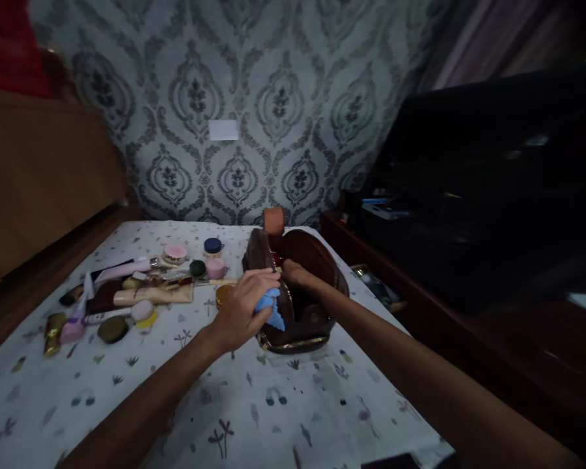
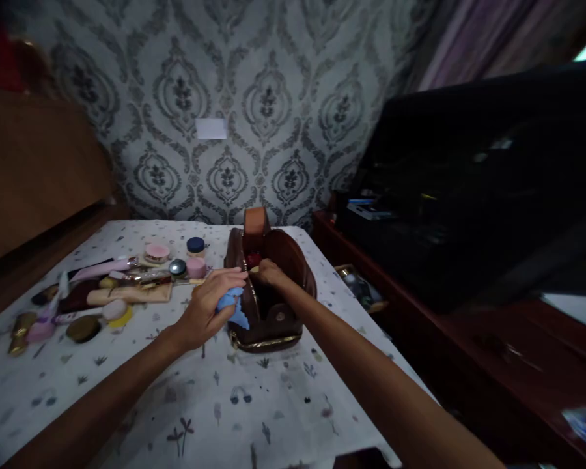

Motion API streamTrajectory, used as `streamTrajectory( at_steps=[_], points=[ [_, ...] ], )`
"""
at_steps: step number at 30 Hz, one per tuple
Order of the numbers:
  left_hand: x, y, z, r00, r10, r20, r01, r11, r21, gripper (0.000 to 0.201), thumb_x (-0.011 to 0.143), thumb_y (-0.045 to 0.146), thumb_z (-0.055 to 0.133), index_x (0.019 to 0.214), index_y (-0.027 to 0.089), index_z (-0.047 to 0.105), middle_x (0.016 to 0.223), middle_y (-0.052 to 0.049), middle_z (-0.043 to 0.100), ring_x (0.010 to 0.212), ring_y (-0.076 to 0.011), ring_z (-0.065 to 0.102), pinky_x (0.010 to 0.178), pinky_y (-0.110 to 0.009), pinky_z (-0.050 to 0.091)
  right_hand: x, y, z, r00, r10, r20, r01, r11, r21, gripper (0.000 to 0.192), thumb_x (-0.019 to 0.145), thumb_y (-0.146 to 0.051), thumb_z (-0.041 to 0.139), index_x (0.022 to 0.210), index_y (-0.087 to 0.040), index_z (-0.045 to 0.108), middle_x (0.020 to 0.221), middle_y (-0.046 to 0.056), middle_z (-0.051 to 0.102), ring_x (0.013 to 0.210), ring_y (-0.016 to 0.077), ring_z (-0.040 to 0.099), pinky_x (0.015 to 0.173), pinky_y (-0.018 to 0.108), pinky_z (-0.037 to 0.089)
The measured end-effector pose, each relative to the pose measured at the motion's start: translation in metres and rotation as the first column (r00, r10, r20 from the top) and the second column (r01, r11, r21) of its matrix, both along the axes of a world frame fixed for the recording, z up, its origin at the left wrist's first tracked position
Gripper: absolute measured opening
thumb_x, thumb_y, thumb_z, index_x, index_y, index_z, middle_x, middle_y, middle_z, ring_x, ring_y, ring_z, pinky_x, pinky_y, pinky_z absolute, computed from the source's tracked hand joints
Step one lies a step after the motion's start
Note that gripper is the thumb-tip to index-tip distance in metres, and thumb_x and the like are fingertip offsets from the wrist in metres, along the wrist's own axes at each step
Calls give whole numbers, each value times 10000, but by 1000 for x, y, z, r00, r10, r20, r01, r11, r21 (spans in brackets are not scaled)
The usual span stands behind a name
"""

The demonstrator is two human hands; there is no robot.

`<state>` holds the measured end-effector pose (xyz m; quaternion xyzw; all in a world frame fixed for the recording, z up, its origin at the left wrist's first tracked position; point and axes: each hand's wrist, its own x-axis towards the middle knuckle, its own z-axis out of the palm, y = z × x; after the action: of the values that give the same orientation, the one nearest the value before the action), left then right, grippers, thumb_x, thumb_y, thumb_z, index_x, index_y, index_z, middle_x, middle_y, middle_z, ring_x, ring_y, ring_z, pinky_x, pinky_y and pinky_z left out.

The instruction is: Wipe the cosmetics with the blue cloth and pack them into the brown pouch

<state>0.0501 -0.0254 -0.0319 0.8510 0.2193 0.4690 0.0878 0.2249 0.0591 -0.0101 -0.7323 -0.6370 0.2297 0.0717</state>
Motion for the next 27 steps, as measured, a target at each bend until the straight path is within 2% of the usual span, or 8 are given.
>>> streamTrajectory(
  at_steps=[3, 8, 12, 14, 20, 23, 27],
  points=[
    [0, -1, 1, 1000, 3, 5, -3, 1000, 12, 300, 887, 101, 484, 1162, 182, 571, 1216, -127, 676, 1260, -267, 543, 1052, -488, 478, 0, 0, 0, 999, 37, 27, -37, 999, -19, 273, 928, -363, 638, 964, -96, 683, 933, 47, 713, 826, 187, 689, 695, 285, 557],
    [0, -1, 0, 1000, 1, 3, -1, 1000, -11, 310, 874, 123, 483, 1164, 184, 575, 1238, -124, 668, 1253, -270, 545, 1064, -492, 473, -3, 7, 1, 996, 38, 83, -39, 999, 7, 280, 878, -318, 682, 962, -53, 710, 915, 138, 742, 905, 235, 708, 623, 222, 487],
    [1, -2, -2, 1000, 8, 30, -8, 1000, 2, 312, 869, 124, 481, 1160, 184, 576, 1211, -120, 669, 1241, -267, 547, 1059, -487, 475, -6, 8, 2, 993, 34, 113, -34, 999, -8, 300, 928, -397, 634, 998, -110, 684, 987, 73, 728, 852, 175, 699, 715, 299, 559],
    [0, -3, -3, 999, 15, 36, -15, 1000, 8, 310, 873, 115, 479, 1161, 176, 575, 1196, -125, 673, 1232, -264, 549, 1055, -484, 475, -7, 6, 3, 992, 28, 124, -27, 1000, -9, 310, 939, -410, 619, 1025, -118, 677, 1018, 68, 727, 862, 174, 702, 742, 322, 569],
    [-1, -7, -2, 998, 59, -1, -59, 998, -2, 298, 893, 135, 473, 1166, 190, 580, 1219, -122, 670, 1231, -266, 558, 1040, -488, 479, -7, 0, 6, 991, 58, 119, -57, 998, -16, 493, 877, -347, 674, 1237, -16, 609, 1203, 202, 696, 1091, 263, 687, 720, 224, 504],
    [-1, -6, -4, 999, 52, -6, -52, 999, 2, 300, 903, 156, 472, 1180, 194, 578, 1220, -123, 673, 1245, -273, 552, 1041, -500, 470, -10, 0, 7, 988, 71, 138, -67, 997, -28, 580, 884, -348, 650, 1339, -14, 517, 1283, 239, 647, 1162, 282, 658, 782, 250, 505],
    [-1, -4, -5, 999, 44, 3, -45, 999, 11, 323, 916, 172, 470, 1224, 206, 558, 1236, -127, 666, 1259, -276, 541, 1040, -498, 466, -14, -5, 13, 978, 80, 191, -78, 997, -17, 601, 898, -301, 619, 1400, -24, 438, 1285, 281, 626, 1201, 326, 629, 874, 338, 502]
  ],
)
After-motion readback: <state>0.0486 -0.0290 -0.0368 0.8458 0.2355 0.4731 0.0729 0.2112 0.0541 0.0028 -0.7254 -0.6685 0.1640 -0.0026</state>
